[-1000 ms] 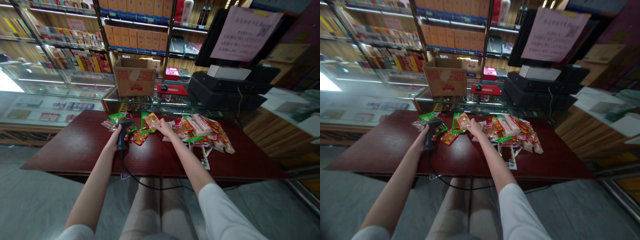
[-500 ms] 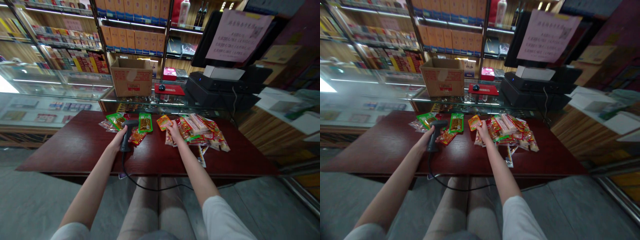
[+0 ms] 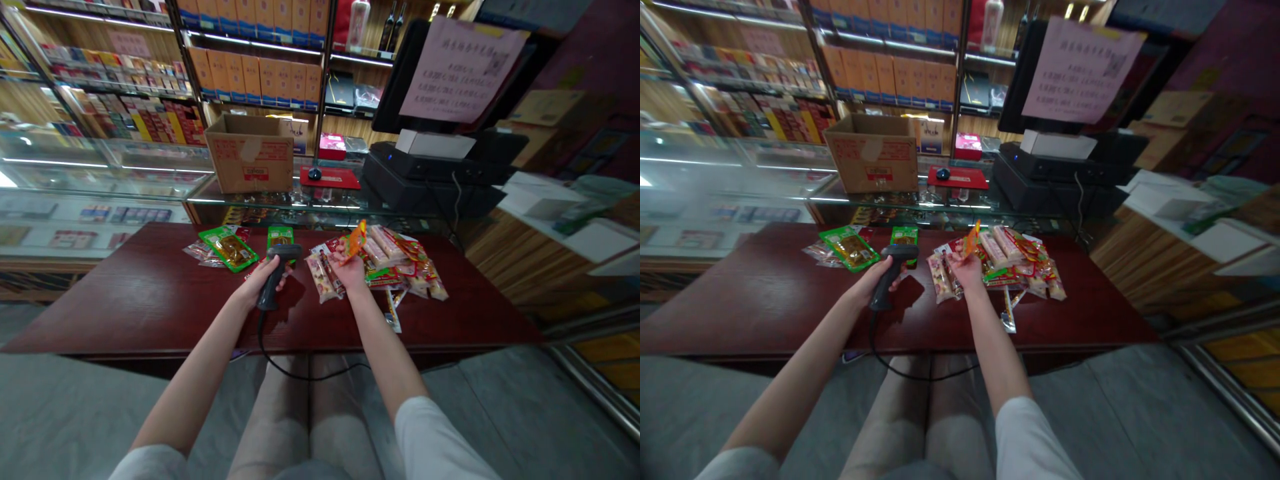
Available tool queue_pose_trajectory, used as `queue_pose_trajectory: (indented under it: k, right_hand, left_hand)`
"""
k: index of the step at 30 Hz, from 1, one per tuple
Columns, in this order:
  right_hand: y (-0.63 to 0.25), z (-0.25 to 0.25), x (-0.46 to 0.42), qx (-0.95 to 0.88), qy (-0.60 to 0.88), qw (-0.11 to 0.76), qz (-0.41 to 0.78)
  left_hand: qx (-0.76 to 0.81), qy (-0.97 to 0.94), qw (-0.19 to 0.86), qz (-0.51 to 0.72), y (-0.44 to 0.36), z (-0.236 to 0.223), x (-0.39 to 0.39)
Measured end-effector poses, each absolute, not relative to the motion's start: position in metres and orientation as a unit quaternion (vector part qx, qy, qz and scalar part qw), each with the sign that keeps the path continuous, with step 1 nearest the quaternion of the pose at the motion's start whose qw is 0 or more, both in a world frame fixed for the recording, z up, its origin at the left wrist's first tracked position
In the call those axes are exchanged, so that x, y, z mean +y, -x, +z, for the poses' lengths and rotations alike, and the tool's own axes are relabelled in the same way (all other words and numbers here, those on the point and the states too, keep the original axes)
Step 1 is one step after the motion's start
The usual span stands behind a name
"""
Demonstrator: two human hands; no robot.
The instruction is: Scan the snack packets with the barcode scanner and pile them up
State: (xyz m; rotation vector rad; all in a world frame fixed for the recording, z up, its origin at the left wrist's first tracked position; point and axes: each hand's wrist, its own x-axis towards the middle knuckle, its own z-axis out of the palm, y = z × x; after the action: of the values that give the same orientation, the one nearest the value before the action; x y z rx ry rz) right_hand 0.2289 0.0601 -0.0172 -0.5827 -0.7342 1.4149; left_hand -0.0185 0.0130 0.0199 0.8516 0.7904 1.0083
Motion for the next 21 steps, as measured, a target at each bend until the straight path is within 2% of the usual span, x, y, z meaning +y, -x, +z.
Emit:
queue_pose_trajectory:
  k: [8,21]
  right_hand:
    - [-0.231,-0.017,0.064,-0.556,0.490,0.510,0.436]
    - [-0.226,-0.019,0.073,-0.566,0.465,0.531,0.426]
  left_hand:
    - [0.349,-0.423,0.729,0.410,0.006,0.031,0.003]
    - [0.338,-0.502,0.739,0.297,-0.030,0.044,-0.014]
